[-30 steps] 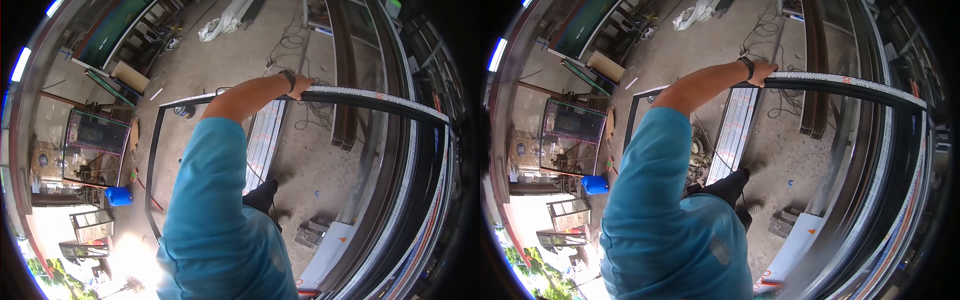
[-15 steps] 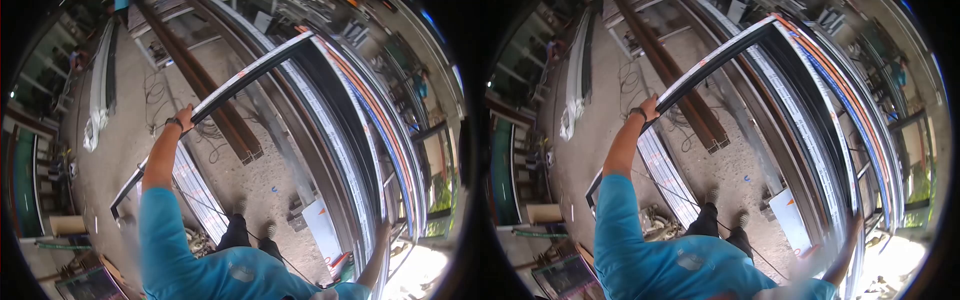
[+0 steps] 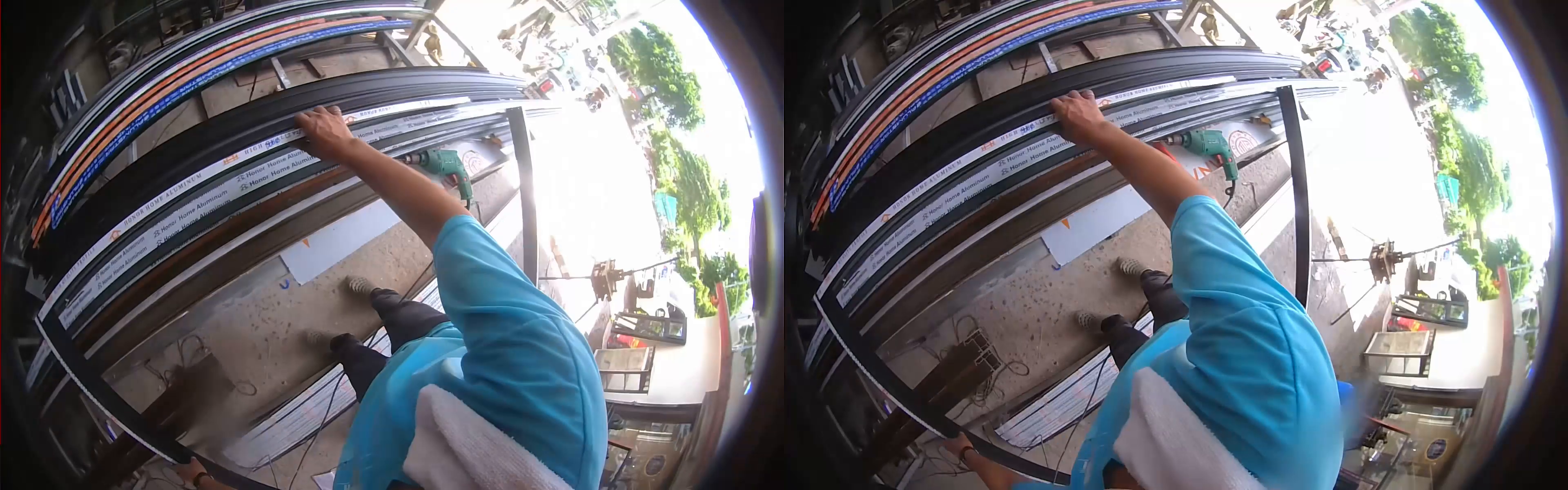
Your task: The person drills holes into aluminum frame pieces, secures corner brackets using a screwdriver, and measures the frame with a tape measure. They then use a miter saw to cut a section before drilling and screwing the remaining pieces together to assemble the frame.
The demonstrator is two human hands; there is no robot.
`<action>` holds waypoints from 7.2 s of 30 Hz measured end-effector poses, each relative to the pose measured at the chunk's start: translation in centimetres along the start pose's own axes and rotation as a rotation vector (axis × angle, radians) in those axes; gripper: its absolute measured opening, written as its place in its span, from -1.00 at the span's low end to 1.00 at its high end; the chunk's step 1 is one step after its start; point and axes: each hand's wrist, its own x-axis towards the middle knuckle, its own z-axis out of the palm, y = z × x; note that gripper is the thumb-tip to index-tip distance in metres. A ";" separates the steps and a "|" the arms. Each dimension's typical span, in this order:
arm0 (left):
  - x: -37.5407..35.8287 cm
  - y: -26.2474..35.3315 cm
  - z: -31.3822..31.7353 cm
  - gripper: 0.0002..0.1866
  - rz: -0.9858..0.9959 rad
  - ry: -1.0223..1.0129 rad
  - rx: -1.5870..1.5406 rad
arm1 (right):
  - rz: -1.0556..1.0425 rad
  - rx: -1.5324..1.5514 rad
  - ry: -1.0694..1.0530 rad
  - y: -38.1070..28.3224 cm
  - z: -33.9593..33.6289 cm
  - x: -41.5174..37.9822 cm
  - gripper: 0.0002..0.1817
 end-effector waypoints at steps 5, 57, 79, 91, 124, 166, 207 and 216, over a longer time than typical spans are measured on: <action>-6.7 8.2 -7.5 -0.11 -0.025 0.191 0.011 | -0.101 0.186 0.221 -1.2 -2.0 -5.6 -0.14; -66.9 99.4 -37.1 -0.51 1.681 0.015 -0.243 | 0.591 0.575 -0.131 48.8 -4.6 -37.4 -0.27; -70.0 107.9 -39.3 0.00 1.756 -0.827 -0.102 | 0.258 1.010 0.003 53.4 -6.0 -22.6 -0.08; -70.5 109.3 -39.4 -0.01 1.641 -0.916 -0.186 | 0.133 1.206 -0.175 56.4 -4.7 -19.8 0.07; -71.2 111.7 -39.7 0.03 1.509 -1.093 -0.172 | 0.268 1.407 0.098 55.1 -2.0 -20.3 -0.28; -71.1 98.1 -41.3 -0.49 1.787 -0.337 -1.160 | 0.210 0.364 0.459 48.4 -9.8 -21.7 -0.22; -74.6 80.4 -48.7 0.02 1.402 -0.104 -1.752 | 0.137 1.810 0.142 38.9 -13.1 -26.2 -0.22; -84.2 103.0 -57.6 0.12 1.983 -0.155 -1.094 | 0.316 1.678 0.341 59.5 -19.1 -25.3 -0.20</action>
